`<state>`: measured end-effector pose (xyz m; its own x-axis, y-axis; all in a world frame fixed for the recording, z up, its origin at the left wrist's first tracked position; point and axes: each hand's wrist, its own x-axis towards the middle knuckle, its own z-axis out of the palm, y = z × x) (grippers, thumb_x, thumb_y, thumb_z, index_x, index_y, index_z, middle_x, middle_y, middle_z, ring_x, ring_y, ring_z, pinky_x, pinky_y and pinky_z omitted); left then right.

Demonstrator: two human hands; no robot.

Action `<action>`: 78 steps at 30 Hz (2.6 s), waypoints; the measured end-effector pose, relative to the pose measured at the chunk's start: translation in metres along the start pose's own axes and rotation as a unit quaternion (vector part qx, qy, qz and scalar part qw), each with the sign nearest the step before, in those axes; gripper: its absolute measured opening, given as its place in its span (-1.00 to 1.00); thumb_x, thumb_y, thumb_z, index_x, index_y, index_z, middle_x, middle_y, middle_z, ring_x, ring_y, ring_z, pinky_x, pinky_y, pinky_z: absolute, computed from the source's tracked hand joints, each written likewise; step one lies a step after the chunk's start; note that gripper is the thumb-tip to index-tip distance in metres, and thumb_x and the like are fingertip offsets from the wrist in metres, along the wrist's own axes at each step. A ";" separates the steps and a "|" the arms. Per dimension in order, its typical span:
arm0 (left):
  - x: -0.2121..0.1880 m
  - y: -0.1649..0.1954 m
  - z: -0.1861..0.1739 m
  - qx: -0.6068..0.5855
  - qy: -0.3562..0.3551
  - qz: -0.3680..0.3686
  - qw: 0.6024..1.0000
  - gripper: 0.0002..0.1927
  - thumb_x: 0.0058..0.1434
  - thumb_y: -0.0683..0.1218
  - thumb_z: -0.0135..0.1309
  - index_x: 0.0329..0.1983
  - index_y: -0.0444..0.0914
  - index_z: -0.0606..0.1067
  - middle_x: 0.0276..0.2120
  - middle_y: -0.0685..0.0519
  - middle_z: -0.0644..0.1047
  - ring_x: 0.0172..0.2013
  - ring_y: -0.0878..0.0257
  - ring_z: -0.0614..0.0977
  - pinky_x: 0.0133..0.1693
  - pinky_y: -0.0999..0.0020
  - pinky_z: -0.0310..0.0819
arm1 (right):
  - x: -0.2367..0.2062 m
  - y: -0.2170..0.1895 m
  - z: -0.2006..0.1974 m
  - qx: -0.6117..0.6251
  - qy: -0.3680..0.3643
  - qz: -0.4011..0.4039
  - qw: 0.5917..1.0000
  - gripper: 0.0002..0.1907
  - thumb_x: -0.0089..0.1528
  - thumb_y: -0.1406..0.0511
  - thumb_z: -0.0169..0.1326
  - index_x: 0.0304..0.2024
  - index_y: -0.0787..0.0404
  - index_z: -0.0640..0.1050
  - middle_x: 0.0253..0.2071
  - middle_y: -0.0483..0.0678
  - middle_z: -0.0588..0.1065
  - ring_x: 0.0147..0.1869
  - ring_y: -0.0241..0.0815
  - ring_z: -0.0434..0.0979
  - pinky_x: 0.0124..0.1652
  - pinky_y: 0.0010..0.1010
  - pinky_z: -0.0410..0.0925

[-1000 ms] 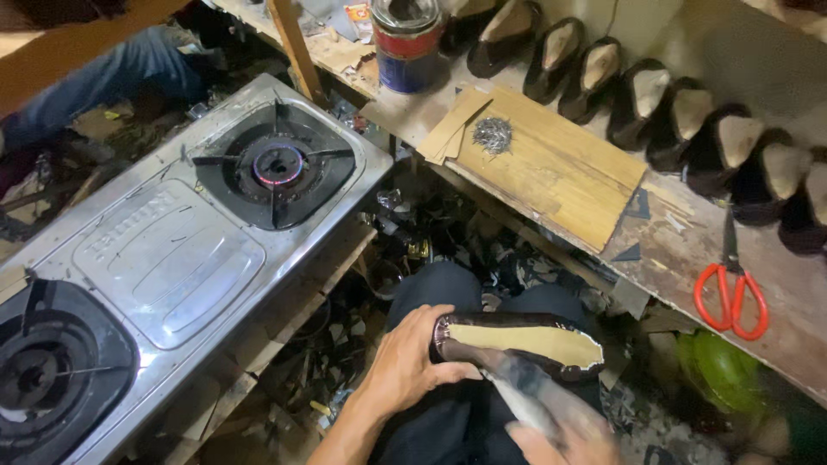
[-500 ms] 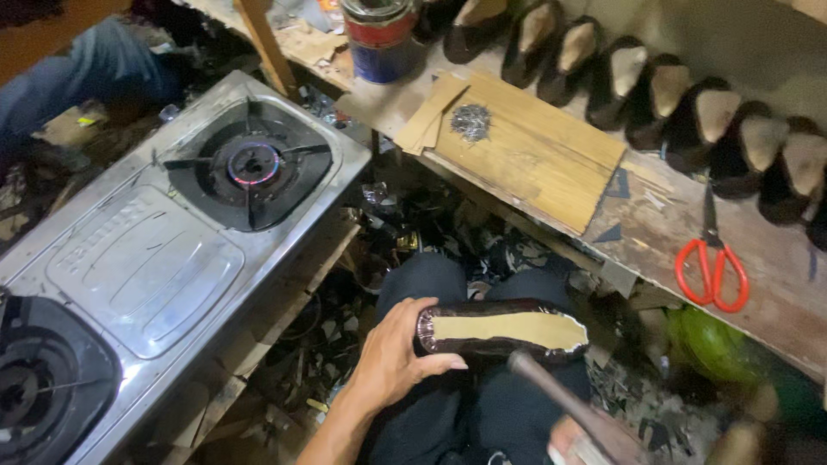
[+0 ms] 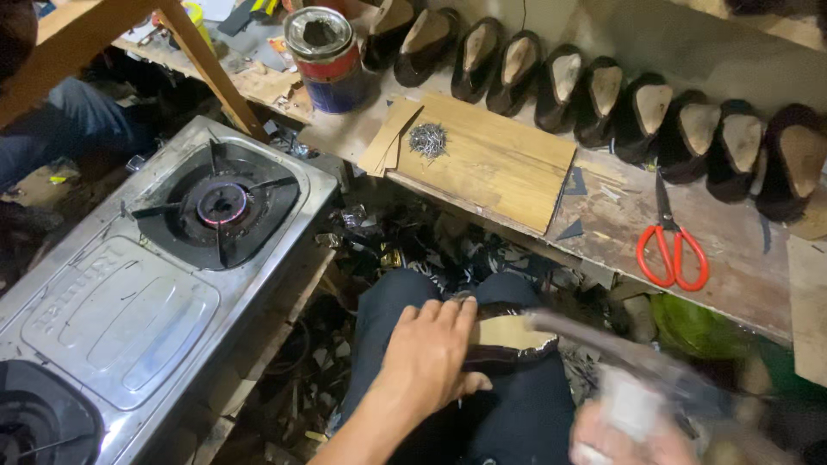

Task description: The person sits on the floor and uses a hammer to tap along the edge of a shoe sole, then picks up a small cardboard piece and continues tapping the shoe. The person works on one shoe at a time, holding it on their lap.

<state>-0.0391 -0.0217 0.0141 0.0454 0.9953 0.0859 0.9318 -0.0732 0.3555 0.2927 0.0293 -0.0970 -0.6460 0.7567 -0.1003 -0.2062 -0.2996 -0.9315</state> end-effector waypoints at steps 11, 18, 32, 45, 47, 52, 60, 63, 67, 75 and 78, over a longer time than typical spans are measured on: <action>0.000 0.010 0.027 0.101 -0.004 -0.024 0.995 -0.06 -0.03 0.15 0.30 0.36 -0.37 0.28 -0.17 0.03 0.45 -0.14 0.11 0.48 -0.20 0.21 0.29 | 0.023 -0.009 0.022 -0.323 0.182 0.140 0.918 -0.55 0.27 0.31 0.26 0.21 0.20 0.50 -0.39 0.21 0.53 -0.44 0.03 0.45 -0.36 -0.06 0.33; -0.005 0.011 0.033 0.106 0.019 -0.035 0.994 -0.08 -0.06 0.12 0.23 0.38 -0.32 0.31 -0.16 0.02 0.46 -0.16 0.10 0.48 -0.23 0.21 0.29 | 0.005 -0.070 0.022 -0.164 -0.047 -0.355 0.919 -0.49 0.19 0.32 0.30 0.18 0.32 0.54 -0.44 0.21 0.56 -0.50 0.03 0.53 -0.48 -0.11 0.44; -0.006 0.015 0.032 0.118 0.050 -0.028 0.991 -0.08 -0.10 0.12 0.29 0.34 -0.30 0.33 -0.15 0.04 0.45 -0.19 0.13 0.47 -0.19 0.21 0.29 | 0.007 -0.086 0.028 -0.159 -0.023 -0.357 0.920 -0.58 0.25 0.24 0.18 0.13 0.26 0.49 -0.48 0.17 0.56 -0.50 -0.02 0.58 -0.41 -0.18 0.44; -0.009 0.013 0.025 0.114 0.047 -0.028 0.992 -0.02 -0.15 0.09 0.35 0.38 -0.25 0.31 -0.05 0.00 0.46 -0.11 0.08 0.48 -0.15 0.19 0.30 | 0.024 0.037 0.055 -0.230 0.343 0.045 0.910 -0.46 0.18 0.31 0.05 0.22 0.30 0.39 -0.65 -0.02 0.42 -0.71 -0.26 0.38 -0.62 -0.40 0.29; -0.009 0.013 0.026 0.107 0.032 -0.034 0.993 -0.03 -0.11 0.09 0.34 0.40 -0.26 0.30 -0.05 0.00 0.46 -0.11 0.07 0.47 -0.16 0.19 0.29 | 0.028 0.032 0.057 -0.199 0.340 0.044 0.918 -0.52 0.21 0.31 0.05 0.17 0.37 0.44 -0.66 0.01 0.39 -0.71 -0.24 0.38 -0.63 -0.39 0.27; -0.010 0.015 0.028 0.103 0.064 -0.029 0.992 -0.10 -0.10 0.09 0.33 0.33 -0.28 0.32 -0.04 0.00 0.47 -0.14 0.10 0.48 -0.14 0.20 0.30 | 0.028 0.042 0.051 -0.175 0.340 0.027 0.924 -0.52 0.19 0.32 0.06 0.14 0.40 0.43 -0.62 -0.03 0.39 -0.72 -0.24 0.37 -0.67 -0.38 0.28; -0.013 0.016 0.030 0.120 0.051 -0.035 0.991 -0.11 -0.07 0.08 0.30 0.34 -0.27 0.31 -0.03 0.02 0.47 -0.12 0.10 0.48 -0.16 0.21 0.29 | 0.027 0.040 0.050 -0.197 0.323 0.020 0.925 -0.53 0.23 0.30 0.04 0.15 0.41 0.43 -0.64 -0.01 0.40 -0.71 -0.25 0.38 -0.65 -0.39 0.29; -0.014 0.016 0.031 0.119 0.044 -0.036 0.991 -0.11 -0.06 0.08 0.30 0.35 -0.27 0.31 -0.03 0.01 0.47 -0.11 0.10 0.48 -0.15 0.21 0.29 | 0.028 0.036 0.053 -0.184 0.328 0.032 0.926 -0.52 0.22 0.30 0.04 0.16 0.40 0.42 -0.63 -0.01 0.40 -0.71 -0.25 0.38 -0.65 -0.39 0.29; -0.016 0.016 0.032 0.121 0.087 -0.023 0.989 -0.15 -0.03 0.09 0.29 0.33 -0.27 0.34 -0.07 0.00 0.48 -0.14 0.14 0.48 -0.12 0.22 0.29 | 0.028 0.038 0.049 -0.176 0.328 0.041 0.927 -0.51 0.23 0.29 0.03 0.19 0.39 0.40 -0.63 0.00 0.40 -0.70 -0.25 0.38 -0.65 -0.38 0.29; -0.016 0.016 0.030 0.111 0.064 -0.031 0.991 -0.09 -0.12 0.05 0.33 0.34 -0.26 0.32 0.03 -0.02 0.48 -0.08 0.10 0.49 -0.12 0.21 0.29 | 0.028 0.037 0.049 -0.170 0.318 0.022 0.932 -0.52 0.24 0.28 0.02 0.17 0.40 0.40 -0.61 -0.02 0.39 -0.70 -0.25 0.38 -0.65 -0.40 0.30; -0.017 0.017 0.030 0.102 0.073 -0.029 0.992 -0.08 -0.13 0.06 0.34 0.33 -0.27 0.32 0.03 -0.02 0.48 -0.13 0.12 0.48 -0.09 0.20 0.29 | 0.028 0.034 0.051 -0.179 0.320 0.025 0.930 -0.52 0.25 0.27 0.02 0.17 0.40 0.41 -0.59 -0.02 0.39 -0.68 -0.26 0.38 -0.64 -0.40 0.31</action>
<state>-0.0134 -0.0375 -0.0096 -0.0494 0.9765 0.2098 0.9855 0.0134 0.1694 0.2302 0.0110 -0.1134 -0.0552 0.9724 -0.2268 0.1449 -0.2169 -0.9654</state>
